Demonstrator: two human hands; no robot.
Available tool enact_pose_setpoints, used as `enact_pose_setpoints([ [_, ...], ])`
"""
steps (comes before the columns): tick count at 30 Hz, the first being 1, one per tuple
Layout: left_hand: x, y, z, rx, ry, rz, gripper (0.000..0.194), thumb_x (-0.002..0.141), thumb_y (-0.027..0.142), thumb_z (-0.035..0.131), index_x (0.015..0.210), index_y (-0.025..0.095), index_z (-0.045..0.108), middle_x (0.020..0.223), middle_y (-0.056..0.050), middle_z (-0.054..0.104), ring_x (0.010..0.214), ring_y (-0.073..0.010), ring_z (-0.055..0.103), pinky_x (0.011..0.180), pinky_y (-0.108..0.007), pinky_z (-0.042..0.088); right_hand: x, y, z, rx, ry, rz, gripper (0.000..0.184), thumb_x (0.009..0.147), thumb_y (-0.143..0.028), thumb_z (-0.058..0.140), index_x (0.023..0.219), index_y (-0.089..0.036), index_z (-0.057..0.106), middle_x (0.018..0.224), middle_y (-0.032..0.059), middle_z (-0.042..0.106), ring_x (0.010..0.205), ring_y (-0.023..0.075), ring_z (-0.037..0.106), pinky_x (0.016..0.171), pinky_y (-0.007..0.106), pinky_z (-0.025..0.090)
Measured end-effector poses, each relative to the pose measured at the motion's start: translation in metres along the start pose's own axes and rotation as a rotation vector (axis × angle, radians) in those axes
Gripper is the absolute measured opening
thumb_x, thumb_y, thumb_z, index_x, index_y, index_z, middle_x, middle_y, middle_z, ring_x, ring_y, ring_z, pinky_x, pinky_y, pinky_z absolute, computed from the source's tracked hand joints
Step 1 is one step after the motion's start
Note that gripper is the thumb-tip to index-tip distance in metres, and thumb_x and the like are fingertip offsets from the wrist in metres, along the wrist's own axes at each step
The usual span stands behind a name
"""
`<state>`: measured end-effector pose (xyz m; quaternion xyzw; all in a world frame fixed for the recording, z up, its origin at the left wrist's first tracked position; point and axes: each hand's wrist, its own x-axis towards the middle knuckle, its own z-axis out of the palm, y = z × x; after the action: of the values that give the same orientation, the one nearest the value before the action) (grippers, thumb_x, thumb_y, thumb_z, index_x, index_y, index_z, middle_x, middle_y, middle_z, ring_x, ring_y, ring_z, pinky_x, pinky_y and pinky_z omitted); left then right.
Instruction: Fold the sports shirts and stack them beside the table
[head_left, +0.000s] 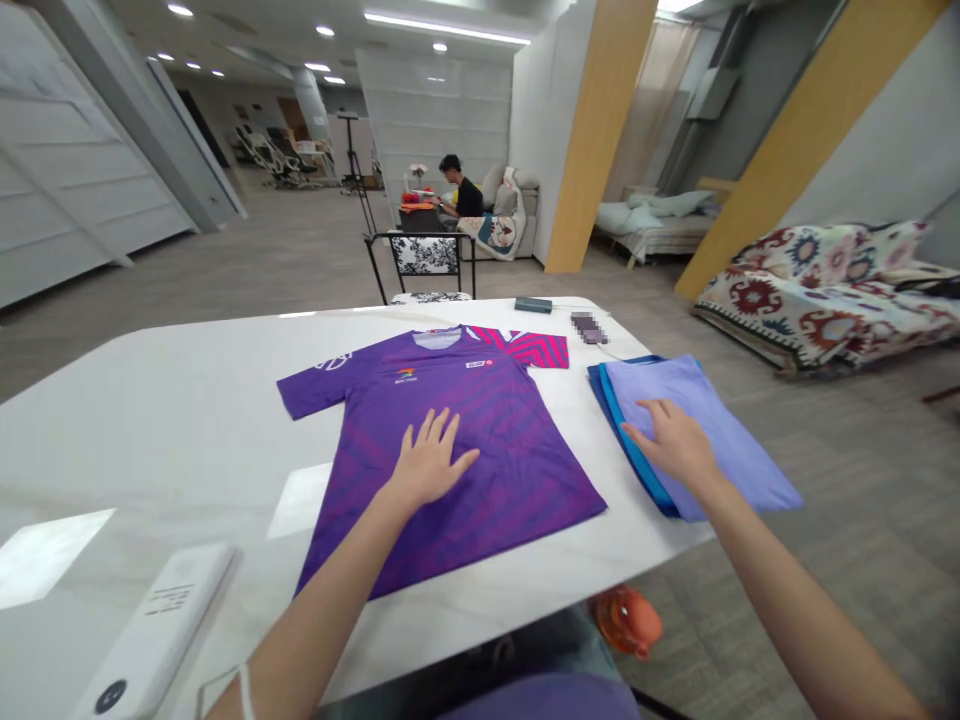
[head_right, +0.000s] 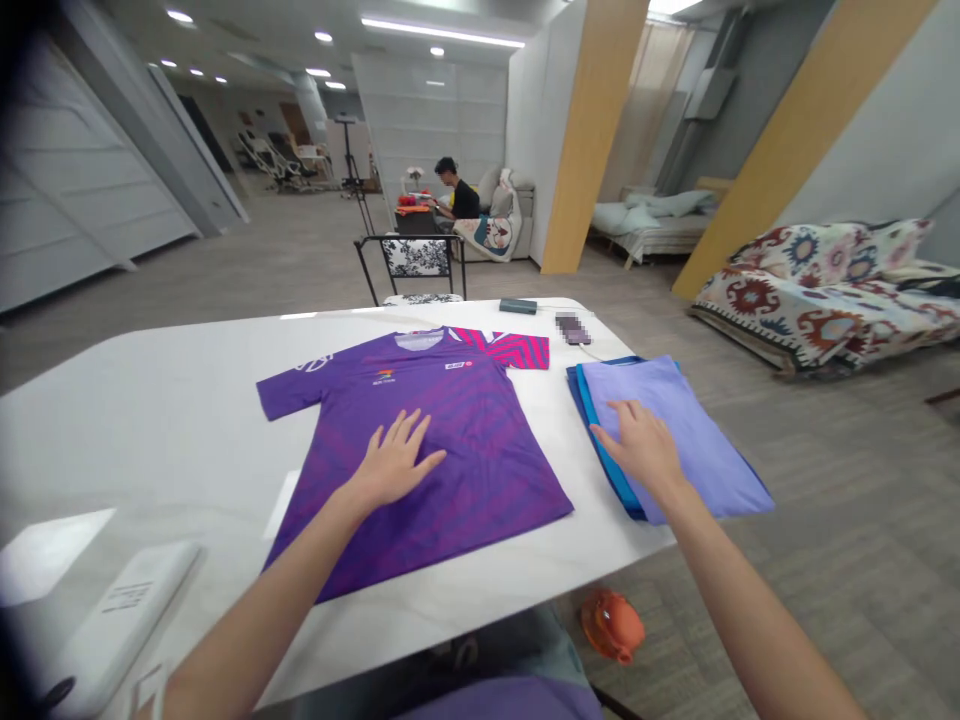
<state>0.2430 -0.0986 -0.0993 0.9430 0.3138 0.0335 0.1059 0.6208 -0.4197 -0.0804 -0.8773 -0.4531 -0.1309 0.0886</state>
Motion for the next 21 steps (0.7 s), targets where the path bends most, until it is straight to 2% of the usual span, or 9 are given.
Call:
enact_pose_setpoints([
  [3, -0.061, 0.028, 0.032, 0.013, -0.037, 0.045, 0.09, 0.112, 0.076, 0.042, 0.184, 0.022, 0.035, 0.192, -0.013, 0.024, 0.18, -0.0428, 0.012, 0.141, -0.074, 0.015, -0.053, 0.06, -0.009, -0.12, 0.021, 0.179, 0.068, 0.107, -0.067, 0.061, 0.149, -0.014, 0.068, 0.142, 0.0253, 0.07, 0.126, 0.0437, 0.068, 0.105, 0.056, 0.054],
  [7, -0.101, 0.046, 0.044, -0.03, 0.055, 0.038, 0.084, 0.113, 0.064, 0.05, 0.18, 0.014, 0.042, 0.189, -0.021, 0.029, 0.179, -0.0445, 0.017, 0.141, -0.073, 0.013, -0.091, 0.076, -0.018, -0.09, 0.045, 0.155, 0.041, 0.113, -0.054, 0.057, 0.127, -0.02, 0.075, 0.132, 0.0195, 0.073, 0.121, 0.0374, 0.068, 0.1, 0.049, 0.053],
  [9, -0.108, 0.066, 0.036, -0.165, 0.17, 0.072, 0.081, 0.113, 0.063, 0.052, 0.177, 0.014, 0.046, 0.186, -0.023, 0.036, 0.177, -0.0438, 0.024, 0.141, -0.072, 0.017, -0.096, 0.063, -0.03, 0.003, 0.121, 0.132, 0.034, 0.115, -0.048, 0.055, 0.114, -0.021, 0.076, 0.123, 0.0175, 0.075, 0.116, 0.0352, 0.069, 0.099, 0.048, 0.053],
  [11, -0.111, 0.096, 0.026, -0.431, 0.184, 0.122, 0.079, 0.112, 0.066, 0.053, 0.175, 0.017, 0.049, 0.178, -0.023, 0.049, 0.171, -0.0411, 0.039, 0.14, -0.067, 0.028, -0.103, 0.041, -0.047, 0.18, 0.217, 0.065, 0.031, 0.115, -0.046, 0.057, 0.11, -0.022, 0.075, 0.117, 0.0154, 0.076, 0.112, 0.0333, 0.071, 0.1, 0.048, 0.054],
  [13, -0.109, 0.134, 0.022, -0.836, 0.037, 0.102, 0.081, 0.112, 0.073, 0.049, 0.171, 0.018, 0.051, 0.167, -0.023, 0.061, 0.156, -0.0383, 0.058, 0.132, -0.06, 0.045, -0.121, 0.012, -0.067, 0.402, 0.289, -0.06, 0.024, 0.115, -0.044, 0.06, 0.112, -0.024, 0.075, 0.119, 0.0132, 0.077, 0.114, 0.0315, 0.072, 0.104, 0.047, 0.055],
  [15, -0.103, 0.174, 0.025, -1.269, -0.227, -0.021, 0.09, 0.111, 0.082, 0.036, 0.169, 0.016, 0.052, 0.16, -0.026, 0.066, 0.141, -0.0377, 0.071, 0.119, -0.056, 0.058, -0.15, -0.023, -0.089, 0.599, 0.274, -0.228, 0.016, 0.115, -0.039, 0.065, 0.117, -0.027, 0.075, 0.127, 0.0112, 0.078, 0.123, 0.0299, 0.071, 0.112, 0.048, 0.054],
  [18, -0.094, 0.227, 0.04, -1.672, -0.561, -0.129, 0.112, 0.103, 0.097, 0.015, 0.162, 0.012, 0.059, 0.149, -0.026, 0.073, 0.128, -0.0386, 0.079, 0.11, -0.054, 0.064, -0.201, -0.073, -0.121, 0.856, 0.049, -0.518, 0.011, 0.112, -0.035, 0.072, 0.121, -0.029, 0.076, 0.131, 0.0083, 0.078, 0.13, 0.0266, 0.07, 0.121, 0.049, 0.051],
  [19, -0.092, 0.24, 0.046, -1.715, -0.58, -0.097, 0.115, 0.101, 0.099, 0.013, 0.159, 0.012, 0.063, 0.143, -0.026, 0.077, 0.124, -0.039, 0.081, 0.108, -0.055, 0.065, -0.216, -0.085, -0.129, 0.935, -0.061, -0.598, 0.012, 0.111, -0.035, 0.074, 0.121, -0.03, 0.077, 0.128, 0.0073, 0.079, 0.127, 0.0254, 0.072, 0.121, 0.048, 0.053],
  [21, -0.091, 0.258, 0.055, -1.712, -0.481, -0.001, 0.106, 0.103, 0.097, 0.022, 0.151, 0.015, 0.069, 0.135, -0.024, 0.08, 0.121, -0.0394, 0.081, 0.106, -0.055, 0.066, -0.238, -0.097, -0.14, 1.035, -0.284, -0.672, 0.015, 0.107, -0.038, 0.079, 0.122, -0.033, 0.079, 0.123, 0.0059, 0.081, 0.118, 0.0258, 0.076, 0.117, 0.048, 0.057],
])
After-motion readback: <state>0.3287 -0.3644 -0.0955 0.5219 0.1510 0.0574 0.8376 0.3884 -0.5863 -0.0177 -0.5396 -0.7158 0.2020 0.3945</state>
